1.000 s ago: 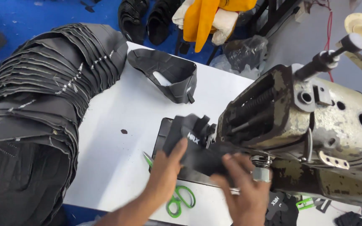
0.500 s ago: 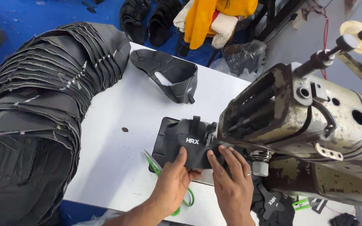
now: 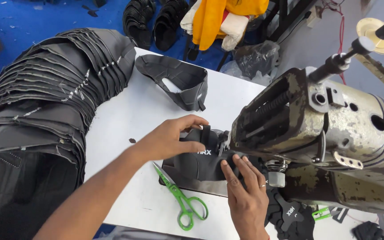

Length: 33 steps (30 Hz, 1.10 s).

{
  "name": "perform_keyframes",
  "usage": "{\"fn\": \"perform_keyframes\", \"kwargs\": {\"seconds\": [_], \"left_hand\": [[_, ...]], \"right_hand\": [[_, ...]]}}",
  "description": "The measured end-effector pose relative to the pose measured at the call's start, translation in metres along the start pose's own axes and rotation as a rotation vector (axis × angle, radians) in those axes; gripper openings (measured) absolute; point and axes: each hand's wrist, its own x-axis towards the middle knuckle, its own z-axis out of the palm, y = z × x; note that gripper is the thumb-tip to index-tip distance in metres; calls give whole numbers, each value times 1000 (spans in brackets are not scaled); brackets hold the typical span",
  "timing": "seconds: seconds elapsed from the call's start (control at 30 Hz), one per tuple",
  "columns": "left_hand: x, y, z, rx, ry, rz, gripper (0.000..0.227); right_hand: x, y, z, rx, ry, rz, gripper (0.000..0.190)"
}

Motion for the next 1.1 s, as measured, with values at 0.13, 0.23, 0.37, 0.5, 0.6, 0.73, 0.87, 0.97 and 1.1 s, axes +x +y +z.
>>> {"fn": "perform_keyframes", "kwargs": {"seconds": [0.13,0.23,0.37,0.5,0.6,0.73,0.87,0.97,1.1], "left_hand": [[-1,-5,-5,-105,-133,22,61],[-15,-31,-13,-214,-212,-121,56],[-33,-20,-24,77,-228,-210,45],[-37,-21,-15,-258,-346,-283,49],[-36,-13,-5,-559,-319,-348,49],[-27,2,12,90,-138,-187,52],[-20,16,11,463,-115,-68,57],[-18,19,6,434,-156,-89,61],[-18,30,2,367,-191,-216,58]], "right_hand": [[8,4,3,14,0,21,44],[6,6,8,62,31,40,41],[6,7,11,77,52,53,42],[5,3,8,121,54,42,44],[3,-2,7,95,56,45,45],[1,-4,6,14,57,12,50],[-4,-5,6,-32,56,-31,51],[-3,-3,8,-28,38,-5,53],[-6,1,8,5,23,26,54]]}}
